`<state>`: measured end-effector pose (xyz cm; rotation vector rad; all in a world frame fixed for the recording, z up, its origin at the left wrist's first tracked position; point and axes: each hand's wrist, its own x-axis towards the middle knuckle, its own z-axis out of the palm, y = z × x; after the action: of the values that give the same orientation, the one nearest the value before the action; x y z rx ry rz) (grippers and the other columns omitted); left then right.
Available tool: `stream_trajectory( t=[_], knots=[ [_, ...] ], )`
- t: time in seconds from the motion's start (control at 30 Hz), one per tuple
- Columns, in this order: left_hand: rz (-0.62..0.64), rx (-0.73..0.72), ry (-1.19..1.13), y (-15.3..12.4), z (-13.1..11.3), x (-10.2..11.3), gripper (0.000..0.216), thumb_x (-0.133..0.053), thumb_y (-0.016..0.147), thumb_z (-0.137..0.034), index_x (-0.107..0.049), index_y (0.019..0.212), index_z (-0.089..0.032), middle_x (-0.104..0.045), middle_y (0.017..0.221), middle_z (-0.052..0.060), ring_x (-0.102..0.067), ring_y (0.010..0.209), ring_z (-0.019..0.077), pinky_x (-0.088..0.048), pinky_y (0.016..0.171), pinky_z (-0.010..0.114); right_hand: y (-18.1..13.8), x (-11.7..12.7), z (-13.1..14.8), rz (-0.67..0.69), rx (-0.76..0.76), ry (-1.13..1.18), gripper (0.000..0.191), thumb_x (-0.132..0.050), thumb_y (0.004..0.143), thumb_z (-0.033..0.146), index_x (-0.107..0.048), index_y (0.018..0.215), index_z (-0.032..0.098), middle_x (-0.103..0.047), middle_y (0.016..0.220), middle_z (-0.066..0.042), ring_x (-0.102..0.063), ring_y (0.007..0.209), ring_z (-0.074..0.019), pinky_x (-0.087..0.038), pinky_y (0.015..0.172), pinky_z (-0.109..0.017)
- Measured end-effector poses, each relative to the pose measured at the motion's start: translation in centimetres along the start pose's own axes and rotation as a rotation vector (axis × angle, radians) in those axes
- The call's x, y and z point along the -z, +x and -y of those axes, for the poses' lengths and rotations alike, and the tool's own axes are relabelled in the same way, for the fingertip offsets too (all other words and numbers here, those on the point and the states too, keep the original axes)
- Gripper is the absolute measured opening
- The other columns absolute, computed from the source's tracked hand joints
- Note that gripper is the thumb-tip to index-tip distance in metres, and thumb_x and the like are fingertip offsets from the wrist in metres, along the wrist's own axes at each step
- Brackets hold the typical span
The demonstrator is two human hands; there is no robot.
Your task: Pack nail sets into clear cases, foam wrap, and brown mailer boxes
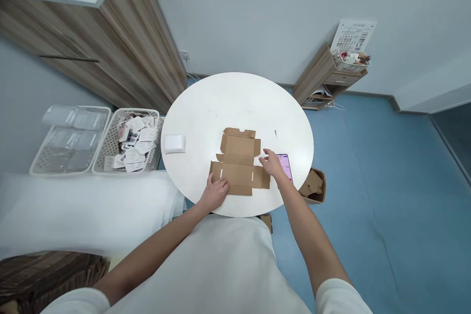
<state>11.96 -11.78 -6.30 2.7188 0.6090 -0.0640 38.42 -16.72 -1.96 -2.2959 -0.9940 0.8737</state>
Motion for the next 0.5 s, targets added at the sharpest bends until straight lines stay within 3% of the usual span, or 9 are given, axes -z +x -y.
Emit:
stream_trajectory(
  t=[0.13,0.23,0.5],
  knots=[
    [-0.004,0.054,0.014,0.1,-0.7,-0.5,0.036,-0.04,0.072,-0.002,-0.055,0.102,-0.017,-0.057,0.103,0.011,-0.05,0.103,0.0218,-0.008,0.102,0.053,3.5,-0.5,-0.4,0.04,-0.132,0.071,0.057,-0.05,0.074,0.039,-0.04,0.124,0.014,-0.049,0.123,-0.014,-0.051,0.106,-0.0228,-0.042,0.081,-0.032],
    [0.0,0.106,0.033,0.2,-1.4,-1.0,0.037,-0.038,0.073,-0.001,-0.055,0.102,-0.017,-0.056,0.106,0.011,-0.049,0.104,0.0221,-0.012,0.1,0.051,5.4,-1.2,-0.8,0.023,-0.151,0.091,0.057,-0.049,0.075,0.04,-0.041,0.123,0.012,-0.056,0.115,-0.014,-0.055,0.1,-0.0217,-0.042,0.081,-0.032],
    [0.037,0.217,0.071,1.2,-2.4,-1.4,0.037,-0.033,0.077,-0.003,-0.054,0.104,-0.019,-0.052,0.114,0.011,-0.051,0.1,0.0209,-0.027,0.092,0.042,7.4,-2.6,-1.4,0.015,-0.079,0.106,0.031,-0.044,0.077,0.031,-0.053,0.104,0.018,-0.064,0.088,-0.006,-0.058,0.079,-0.0175,-0.042,0.07,-0.029]
  ],
)
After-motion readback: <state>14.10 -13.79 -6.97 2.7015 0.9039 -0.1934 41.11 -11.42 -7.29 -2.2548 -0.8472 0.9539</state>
